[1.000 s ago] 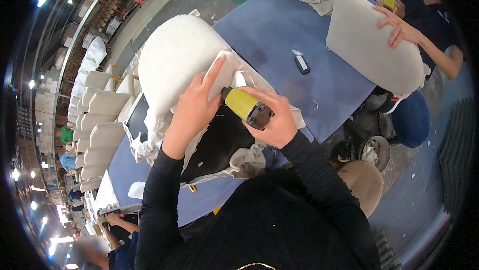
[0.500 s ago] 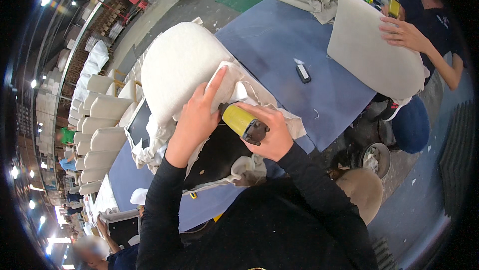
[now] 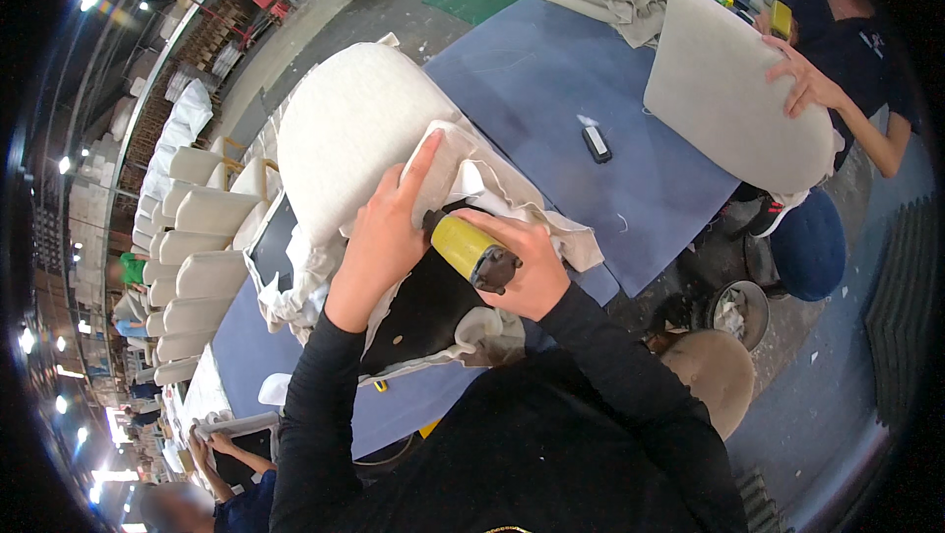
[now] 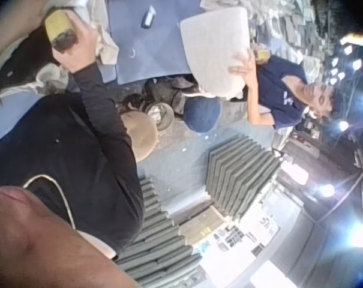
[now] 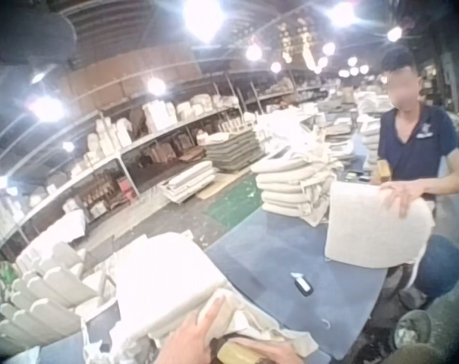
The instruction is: The person uses a staple gun to attach white fabric to a chair seat cushion. They trim excess fabric with scissors and adjust the material to fit the contours of the cushion. The person works on multiple cushions, stacking the finished ones on the table.
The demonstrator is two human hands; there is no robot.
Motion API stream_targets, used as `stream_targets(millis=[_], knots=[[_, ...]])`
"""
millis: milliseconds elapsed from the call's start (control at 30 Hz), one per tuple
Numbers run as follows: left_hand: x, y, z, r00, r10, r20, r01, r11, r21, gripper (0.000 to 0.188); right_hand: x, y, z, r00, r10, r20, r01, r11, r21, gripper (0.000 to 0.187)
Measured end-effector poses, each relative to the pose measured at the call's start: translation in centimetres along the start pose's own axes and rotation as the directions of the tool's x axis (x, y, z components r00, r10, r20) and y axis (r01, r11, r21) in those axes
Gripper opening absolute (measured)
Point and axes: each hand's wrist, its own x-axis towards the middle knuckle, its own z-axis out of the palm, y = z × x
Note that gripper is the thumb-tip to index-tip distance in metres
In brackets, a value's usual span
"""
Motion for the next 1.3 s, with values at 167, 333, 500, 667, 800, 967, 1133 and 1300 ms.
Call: stream_targets(millis=[167, 333, 500, 667, 800, 967, 1133, 1300], knots=[[-0.7, -0.3, -1.0, 0.999, 0.029, -0.022, -0.030, 0.998, -0.053, 0.115, -1.3, 4.4, -0.3, 0.996, 0.084, 0.019, -0.084, 0.996, 0.037, 0.069], [-5.3, -2.4, -1.2, 0.962, -0.241, -0.128, 0.212, 0.955, -0.206, 0.106, -5.6, 8.3, -6.1, 0.799, 0.597, -0.074, -0.597, 0.802, 0.014, 0.063], [-11.5, -2.8, -1.9, 0.911, -0.349, -0.220, 0.279, 0.914, -0.295, 0.086, -11.0, 18.8, -9.2, 0.746, 0.509, -0.430, -0.664, 0.617, -0.422, 0.069], [-8.1, 0.7, -1.2, 0.935, -0.303, -0.185, 0.247, 0.929, -0.274, 0.084, -10.4, 27.3, -12.4, 0.763, 0.459, -0.455, -0.641, 0.627, -0.442, 0.085], [-7.9, 3.6, -0.7, 0.934, -0.283, -0.217, 0.265, 0.958, -0.108, 0.091, -0.7, 19.7, -7.5, 0.791, 0.559, -0.247, -0.565, 0.823, 0.054, 0.069], [-13.2, 2.3, -2.1, 0.950, -0.313, 0.016, 0.307, 0.919, -0.246, 0.096, 3.0, 9.0, -5.0, 0.962, 0.263, 0.072, -0.270, 0.884, 0.382, 0.051], [-25.6, -2.4, -4.4, 0.755, -0.544, 0.366, 0.646, 0.712, -0.275, 0.089, -0.4, 10.0, -2.0, 0.937, 0.344, -0.051, -0.318, 0.907, 0.277, 0.056], [-29.0, -2.1, -2.2, 0.839, -0.523, 0.149, 0.542, 0.784, -0.303, 0.076, -1.1, 12.0, 1.4, 0.833, 0.453, -0.317, -0.310, 0.858, 0.410, 0.055]])
